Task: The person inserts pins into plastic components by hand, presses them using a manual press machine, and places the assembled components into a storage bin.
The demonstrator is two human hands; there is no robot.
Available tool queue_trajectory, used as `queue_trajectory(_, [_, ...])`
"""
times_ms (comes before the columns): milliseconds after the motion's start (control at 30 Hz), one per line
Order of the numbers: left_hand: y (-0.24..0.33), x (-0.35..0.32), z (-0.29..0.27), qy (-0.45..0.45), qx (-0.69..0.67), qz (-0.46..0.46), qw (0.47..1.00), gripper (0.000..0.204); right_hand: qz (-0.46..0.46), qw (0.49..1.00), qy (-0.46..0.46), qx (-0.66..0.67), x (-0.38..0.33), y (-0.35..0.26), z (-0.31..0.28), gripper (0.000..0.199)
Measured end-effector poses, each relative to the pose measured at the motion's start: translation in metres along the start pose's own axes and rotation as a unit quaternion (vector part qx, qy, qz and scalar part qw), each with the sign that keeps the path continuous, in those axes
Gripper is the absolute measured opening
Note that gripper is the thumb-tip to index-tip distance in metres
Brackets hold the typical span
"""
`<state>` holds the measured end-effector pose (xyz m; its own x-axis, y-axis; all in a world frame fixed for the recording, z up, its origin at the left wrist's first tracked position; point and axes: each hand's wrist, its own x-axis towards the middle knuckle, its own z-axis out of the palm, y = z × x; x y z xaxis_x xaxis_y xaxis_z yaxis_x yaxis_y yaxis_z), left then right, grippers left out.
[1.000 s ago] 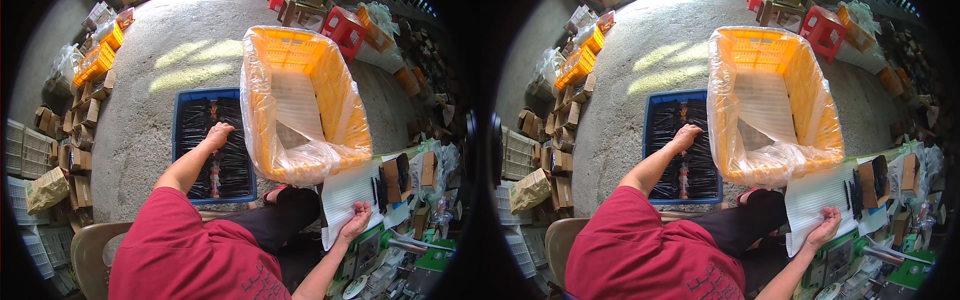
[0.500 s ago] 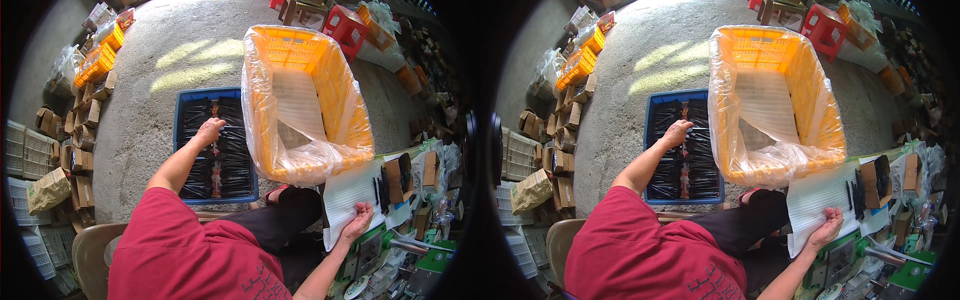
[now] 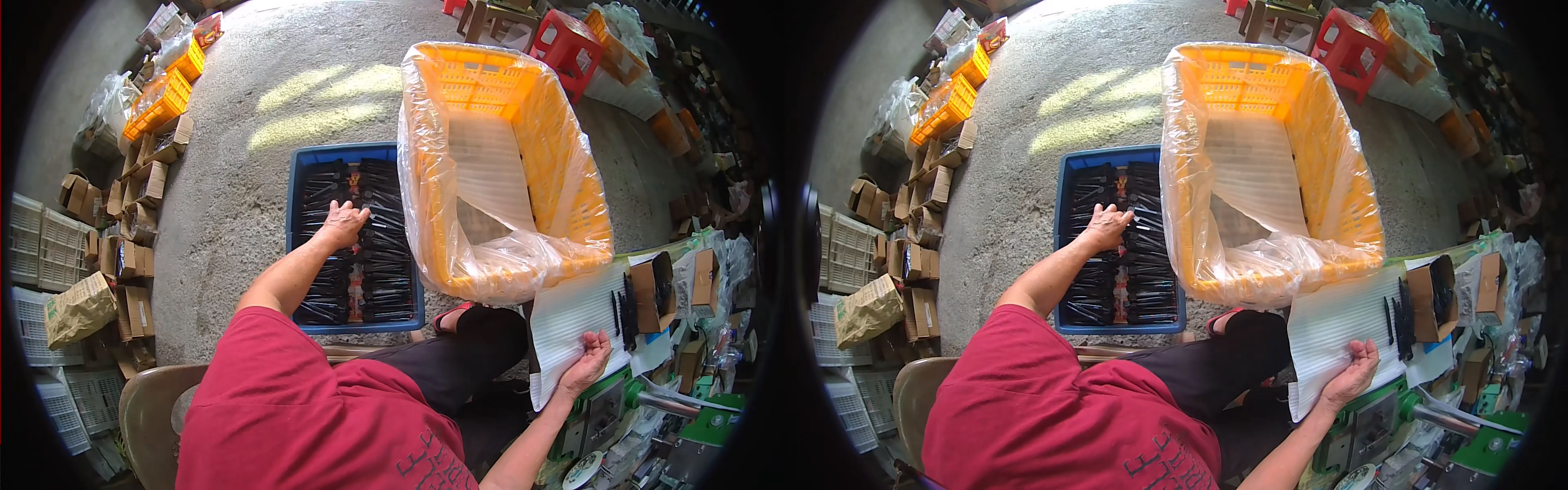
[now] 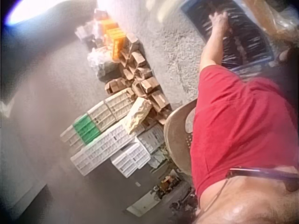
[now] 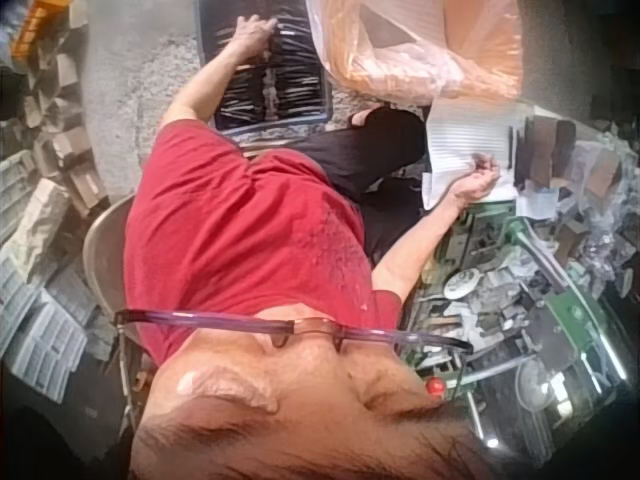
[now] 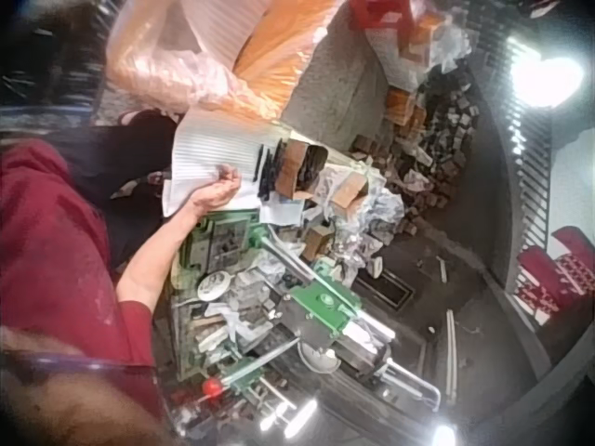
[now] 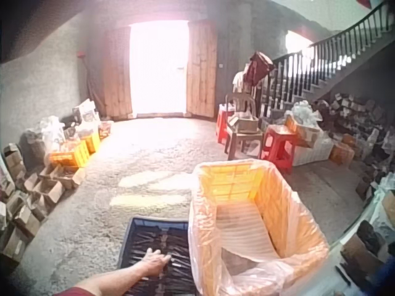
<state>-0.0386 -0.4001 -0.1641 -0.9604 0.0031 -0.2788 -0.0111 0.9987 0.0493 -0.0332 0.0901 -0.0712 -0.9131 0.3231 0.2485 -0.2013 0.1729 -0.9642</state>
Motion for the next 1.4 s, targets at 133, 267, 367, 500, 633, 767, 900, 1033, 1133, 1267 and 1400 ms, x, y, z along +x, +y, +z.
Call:
queue_trajectory(133, [0.0, 0.005, 0.021, 0.062, -0.018, -0.02, 0.998, 0.036, -0.001, 1.0, -0.001, -0.007, 0.0, -0.001, 0.0, 0.051])
queue_trajectory(267, [0.008, 0.007, 0.021, 0.027, -0.039, -0.049, 0.998, 0.032, 0.002, 1.0, 0.003, -0.007, 0.0, -0.001, 0.0, 0.051])
queue_trajectory(367, [0.011, 0.001, 0.029, 0.06, -0.081, -0.041, 0.994, 0.031, 0.001, 1.0, 0.002, -0.007, 0.0, -0.001, 0.0, 0.051])
queue_trajectory(500, [0.009, -0.009, 0.038, 0.092, -0.148, -0.016, 0.985, 0.038, 0.002, 1.0, 0.001, -0.005, 0.0, -0.001, -0.001, 0.051])
queue_trajectory(633, [0.008, -0.016, 0.034, 0.116, -0.207, -0.016, 0.971, 0.041, 0.003, 1.0, -0.001, -0.005, 0.0, 0.0, -0.001, 0.053])
queue_trajectory(767, [0.01, -0.013, 0.033, 0.132, -0.188, -0.007, 0.973, 0.039, 0.001, 1.0, 0.004, -0.006, 0.0, 0.0, 0.0, 0.054])
queue_trajectory(900, [0.014, -0.009, 0.031, 0.15, -0.173, -0.018, 0.973, 0.037, -0.001, 1.0, 0.0, -0.006, 0.0, 0.0, 0.0, 0.054])
queue_trajectory(1033, [0.016, -0.006, 0.038, 0.171, -0.14, 0.019, 0.975, 0.037, 0.004, 1.0, 0.006, -0.006, 0.0, -0.001, 0.0, 0.053])
queue_trajectory(1133, [0.018, -0.006, 0.035, 0.141, -0.133, 0.049, 0.98, 0.037, 0.002, 1.0, 0.005, -0.006, 0.0, -0.002, 0.0, 0.053])
queue_trajectory(1267, [0.018, -0.006, 0.037, 0.157, -0.135, 0.039, 0.977, 0.039, 0.004, 1.0, 0.006, -0.002, 0.0, -0.002, 0.0, 0.053])
queue_trajectory(1400, [0.022, -0.003, 0.035, 0.169, -0.113, 0.007, 0.979, 0.045, 0.0, 1.0, 0.005, 0.0, 0.0, -0.002, 0.002, 0.048])
